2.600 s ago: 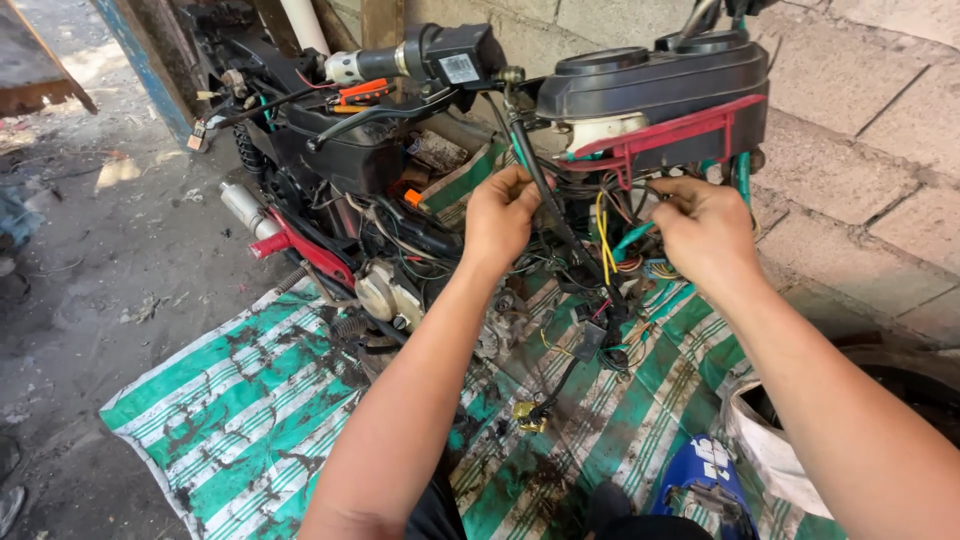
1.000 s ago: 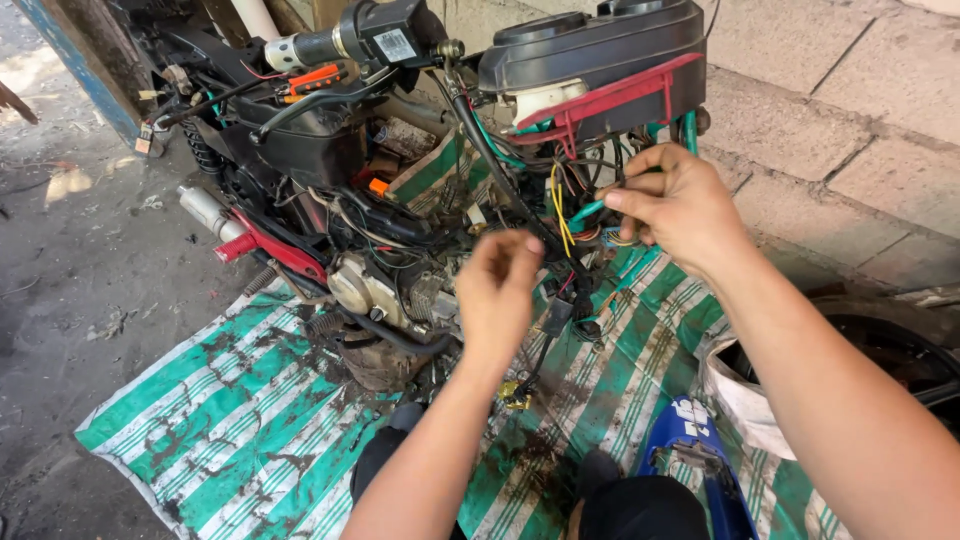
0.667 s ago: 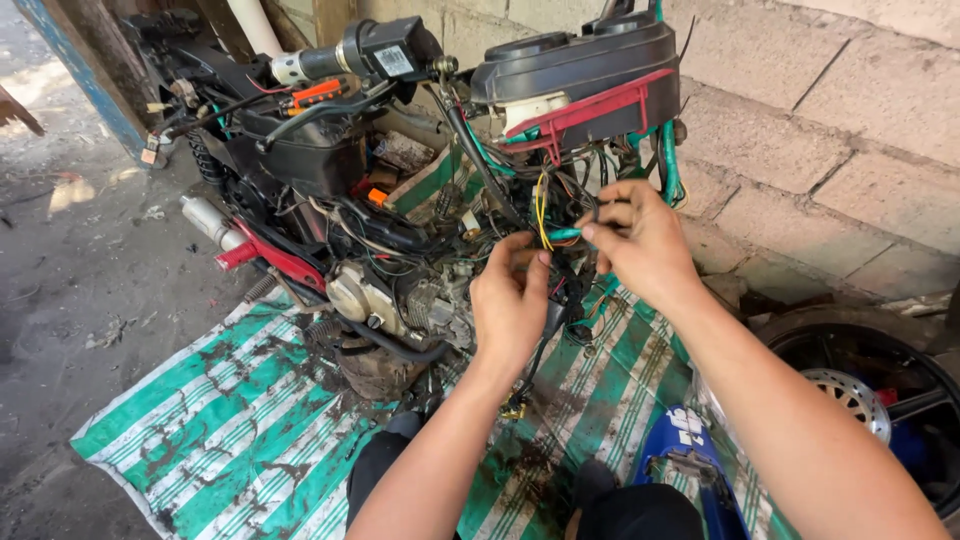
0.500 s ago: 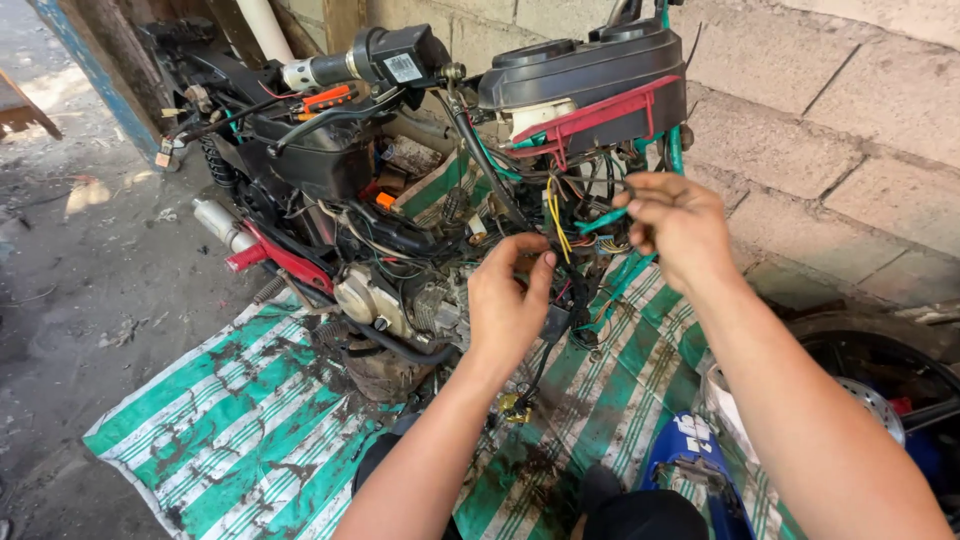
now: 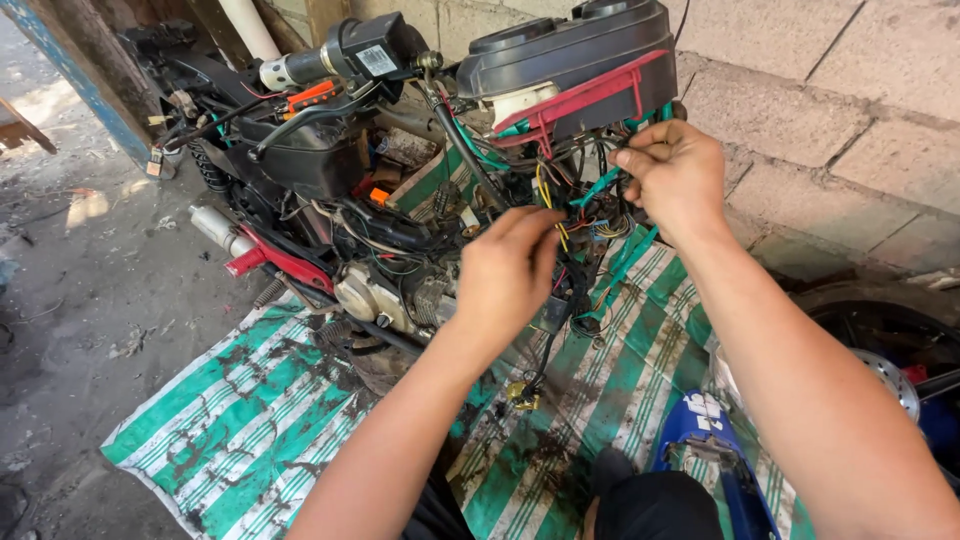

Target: Wrapping electrical tape around a motorcycle's wiring harness to insulate and organize the wires.

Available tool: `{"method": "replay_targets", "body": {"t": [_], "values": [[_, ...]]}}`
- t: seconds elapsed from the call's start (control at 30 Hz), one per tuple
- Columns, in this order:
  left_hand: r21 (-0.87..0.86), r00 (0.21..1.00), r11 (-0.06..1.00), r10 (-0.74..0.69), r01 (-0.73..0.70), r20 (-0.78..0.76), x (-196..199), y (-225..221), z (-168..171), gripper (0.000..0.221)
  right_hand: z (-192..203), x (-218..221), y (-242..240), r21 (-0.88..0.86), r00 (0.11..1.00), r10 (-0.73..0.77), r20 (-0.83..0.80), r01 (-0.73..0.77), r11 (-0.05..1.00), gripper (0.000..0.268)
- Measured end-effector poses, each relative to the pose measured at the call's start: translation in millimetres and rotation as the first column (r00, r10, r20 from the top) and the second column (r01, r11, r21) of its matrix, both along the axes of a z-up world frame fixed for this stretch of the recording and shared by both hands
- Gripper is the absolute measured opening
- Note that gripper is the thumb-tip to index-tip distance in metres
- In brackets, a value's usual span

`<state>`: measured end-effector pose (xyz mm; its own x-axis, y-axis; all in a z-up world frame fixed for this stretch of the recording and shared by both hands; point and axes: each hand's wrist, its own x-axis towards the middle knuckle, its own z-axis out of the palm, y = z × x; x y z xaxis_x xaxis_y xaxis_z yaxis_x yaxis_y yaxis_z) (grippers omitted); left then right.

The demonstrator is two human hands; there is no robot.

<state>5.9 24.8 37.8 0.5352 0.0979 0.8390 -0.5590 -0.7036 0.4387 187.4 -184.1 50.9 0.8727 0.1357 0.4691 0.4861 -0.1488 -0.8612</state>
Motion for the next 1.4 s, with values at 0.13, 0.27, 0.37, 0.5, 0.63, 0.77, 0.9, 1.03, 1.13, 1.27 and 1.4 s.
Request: {"method": "replay_targets", "body": {"t": [0.13,0.27,0.37,0.5,0.63,0.77,0.9,1.03,1.13,1.27,1.4], "values": [[0.002,0.987,0.999,-0.034,0.034,-0.155,15.6,-30.7,-3.9,0.031,1.1,1.9,9.6,0.003,0.997,-0.039,0.059,0.039,0.999,0.025],[-0.351,0.994,0.937,-0.037,-0.002,-0.104,5.4,-44.8,-19.6,0.016,0.5,-1.2,6.7,0.075,1.0,0.007,-0.011,-0.006,0.997,0.022],[-0.543,0.933,0.839,-0.221,0.034,-0.284,-13.0,-49.5,-34.1,0.027,0.7,-9.0,4.9,0.064,0.998,0.057,-0.025,-0.055,0.996,0.023],[-0.696,0.88,0.712,-0.388,0.098,-0.273,-8.2,-55.2,-44.1,0.038,25.4,-46.7,11.7,0.022,0.991,0.127,-0.043,-0.126,0.992,0.017],[-0.703,0.879,0.711,-0.349,0.023,-0.324,-16.2,-51.6,-43.1,0.048,31.3,-73.6,-8.0,-0.173,0.993,0.113,-0.017,-0.115,0.978,0.02],[-0.768,0.823,0.636,-0.473,0.073,-0.314,-13.1,-49.9,-56.8,0.057,21.1,-90.2,-38.0,-0.395,0.999,-0.014,0.029,0.024,0.918,0.024],[-0.805,0.815,0.59,-0.497,0.067,-0.296,-5.0,-49.2,-60.0,0.051,27.7,-111.3,-20.3,-0.465,0.999,0.032,0.013,-0.022,0.885,0.031],[-0.74,0.804,0.672,-0.457,0.033,-0.379,1.1,-45.4,-72.0,0.052,16.9,-92.0,-2.9,-0.527,0.97,0.196,-0.141,-0.242,0.815,0.048],[-0.745,0.804,0.664,-0.479,0.069,-0.352,10.5,-50.0,-82.6,0.053,11.7,-79.1,3.0,-0.459,0.885,0.354,-0.302,-0.461,0.76,0.065],[-0.778,0.795,0.618,-0.526,0.112,-0.303,14.2,-46.9,-73.7,0.058,14.4,-80.1,3.1,-0.258,0.771,0.495,-0.401,-0.613,0.747,0.079],[-0.773,0.8,0.63,-0.502,0.077,-0.329,19.7,-50.2,-71.6,0.061,46.3,-88.4,13.0,-0.321,0.78,0.434,-0.45,-0.595,0.737,0.073]]}}
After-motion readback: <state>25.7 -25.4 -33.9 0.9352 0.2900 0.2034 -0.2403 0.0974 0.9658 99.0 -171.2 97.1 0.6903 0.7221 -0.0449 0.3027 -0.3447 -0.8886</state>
